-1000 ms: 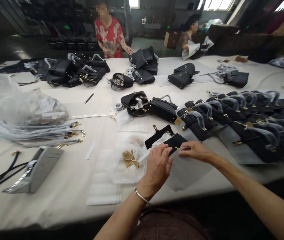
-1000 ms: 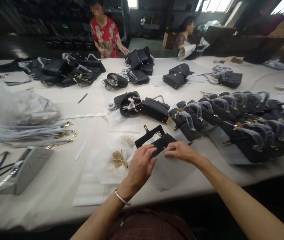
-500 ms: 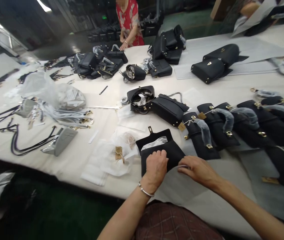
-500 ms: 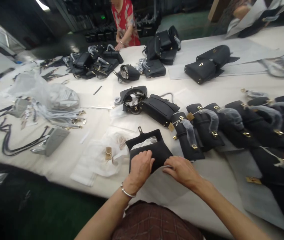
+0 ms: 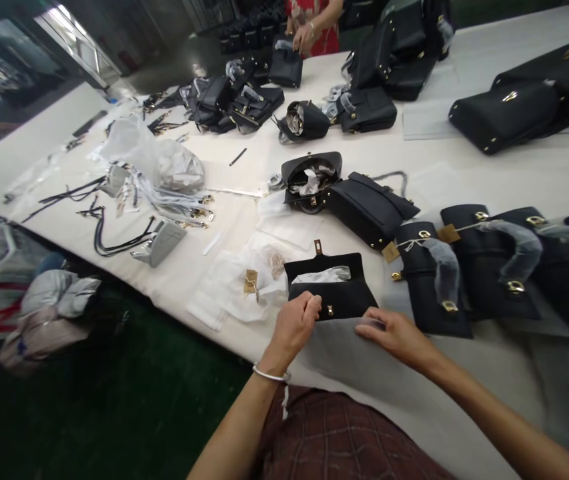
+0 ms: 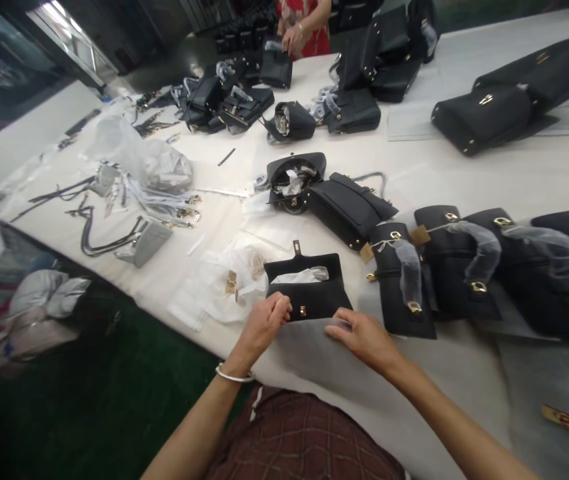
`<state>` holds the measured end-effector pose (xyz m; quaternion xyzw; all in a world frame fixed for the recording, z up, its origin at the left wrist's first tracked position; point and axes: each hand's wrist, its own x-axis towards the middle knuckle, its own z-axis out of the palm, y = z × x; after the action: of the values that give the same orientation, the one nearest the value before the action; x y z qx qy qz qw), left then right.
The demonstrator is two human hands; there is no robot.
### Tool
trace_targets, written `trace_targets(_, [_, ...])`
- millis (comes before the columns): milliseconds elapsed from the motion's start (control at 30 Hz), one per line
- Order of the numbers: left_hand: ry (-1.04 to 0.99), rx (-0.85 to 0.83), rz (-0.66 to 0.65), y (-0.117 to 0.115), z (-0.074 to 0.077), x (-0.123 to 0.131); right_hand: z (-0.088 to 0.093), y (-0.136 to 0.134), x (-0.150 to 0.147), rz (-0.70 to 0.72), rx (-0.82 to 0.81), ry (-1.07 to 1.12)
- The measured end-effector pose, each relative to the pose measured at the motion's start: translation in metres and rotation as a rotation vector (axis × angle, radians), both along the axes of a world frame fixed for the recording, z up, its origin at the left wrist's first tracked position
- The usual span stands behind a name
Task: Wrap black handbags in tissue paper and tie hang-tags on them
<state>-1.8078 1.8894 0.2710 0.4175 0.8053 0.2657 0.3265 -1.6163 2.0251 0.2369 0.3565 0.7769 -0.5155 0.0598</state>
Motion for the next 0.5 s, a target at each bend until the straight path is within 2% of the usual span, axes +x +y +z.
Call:
trace_targets(100, [-0.085,0.164,-0.191,-0.014,0.005,-0.011,0.019,-0.007,-0.011,-0.047,-0.062,0.047])
trace_targets(133, [-0.098,0.157,-0.235,-0.015,0.005,-0.015,0.023,-0.007,-0.017,-0.059,-0.052,0.059])
trace_targets(200, [-0.117,0.096,-0.228,-0.012,0.004,-0.023,0.028,-0.003,-0.029,-0.077,0.009,0.068])
trace_targets(333, [-0.035,0.053,-0.166,0.01,-0.003,-0.042,0.023,0.014,-0.052,-0.115,0.154,0.048])
trace_targets(500, [0.101,0.022,-0.243,0.026,-0.009,-0.052,0.007,0.025,-0.059,-0.096,0.179,-0.028])
